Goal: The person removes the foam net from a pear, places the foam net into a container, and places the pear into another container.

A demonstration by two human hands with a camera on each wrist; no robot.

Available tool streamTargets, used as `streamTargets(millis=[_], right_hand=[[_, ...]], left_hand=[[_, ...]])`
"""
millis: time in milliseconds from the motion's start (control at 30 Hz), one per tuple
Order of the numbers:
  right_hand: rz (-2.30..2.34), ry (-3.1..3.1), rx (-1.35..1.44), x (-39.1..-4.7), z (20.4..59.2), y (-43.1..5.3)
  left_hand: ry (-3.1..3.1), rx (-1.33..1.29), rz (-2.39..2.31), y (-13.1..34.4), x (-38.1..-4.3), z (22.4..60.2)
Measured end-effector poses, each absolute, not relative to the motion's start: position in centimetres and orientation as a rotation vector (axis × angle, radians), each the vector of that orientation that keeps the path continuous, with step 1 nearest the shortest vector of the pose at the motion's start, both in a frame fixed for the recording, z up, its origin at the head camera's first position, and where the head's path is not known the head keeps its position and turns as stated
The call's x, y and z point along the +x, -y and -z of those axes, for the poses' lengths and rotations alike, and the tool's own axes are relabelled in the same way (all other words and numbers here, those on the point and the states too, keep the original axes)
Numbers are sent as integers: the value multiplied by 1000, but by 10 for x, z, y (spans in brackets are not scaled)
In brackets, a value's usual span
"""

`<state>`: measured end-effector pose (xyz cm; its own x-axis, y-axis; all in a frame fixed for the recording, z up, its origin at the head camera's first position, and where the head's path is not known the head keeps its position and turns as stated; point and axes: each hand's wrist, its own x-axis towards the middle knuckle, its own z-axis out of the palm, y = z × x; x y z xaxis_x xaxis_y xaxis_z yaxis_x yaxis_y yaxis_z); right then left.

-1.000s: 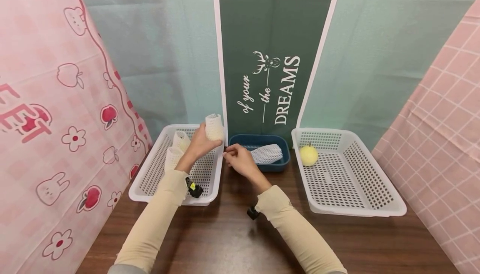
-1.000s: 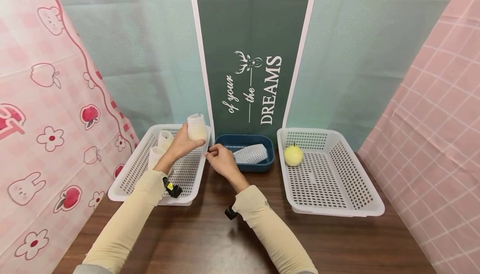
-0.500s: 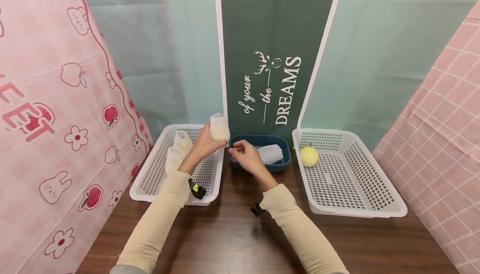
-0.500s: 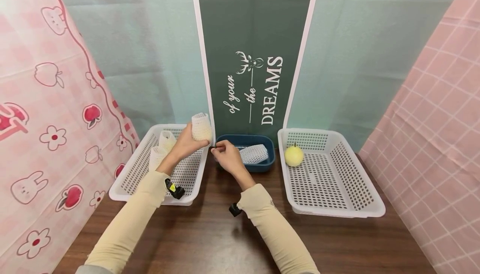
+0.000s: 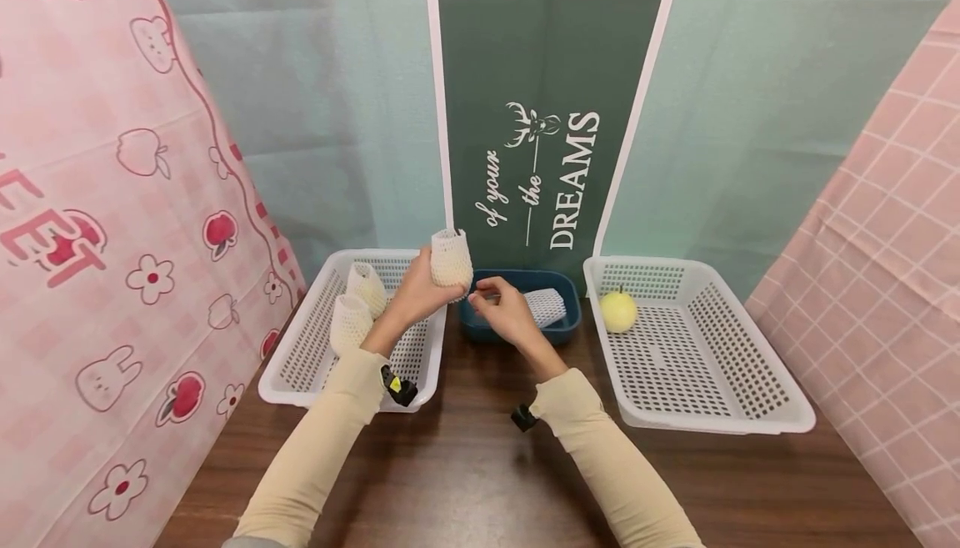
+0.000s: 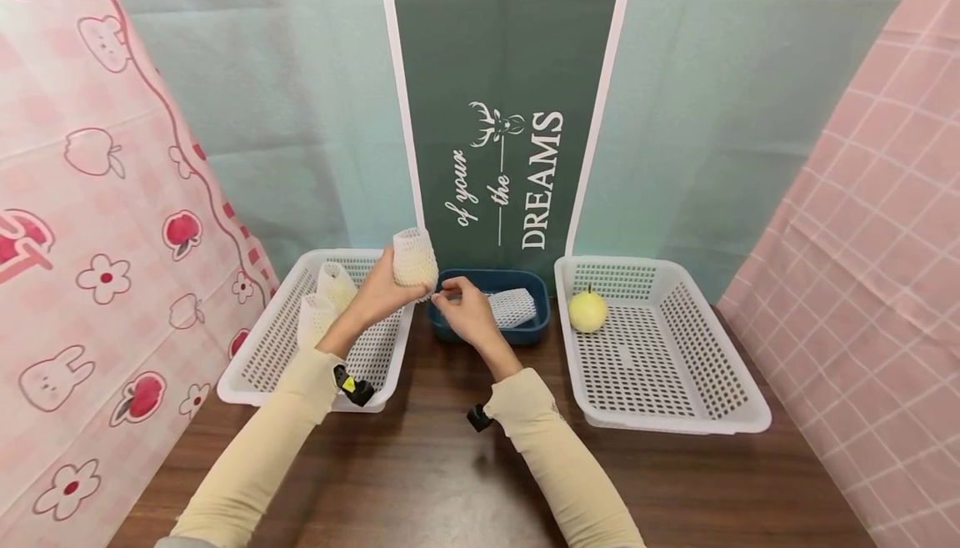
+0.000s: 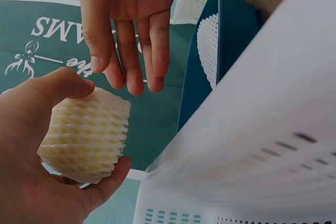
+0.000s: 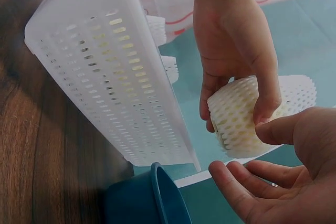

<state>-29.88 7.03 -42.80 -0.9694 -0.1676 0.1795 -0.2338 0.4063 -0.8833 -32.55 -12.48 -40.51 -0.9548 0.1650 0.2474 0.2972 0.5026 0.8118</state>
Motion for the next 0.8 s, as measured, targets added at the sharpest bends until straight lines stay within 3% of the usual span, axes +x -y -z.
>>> streamTargets(millis=[800], right_hand=[[-1710, 2531, 376, -295, 422, -99]], left_hand=[[2646, -430, 1478, 102, -310, 401]])
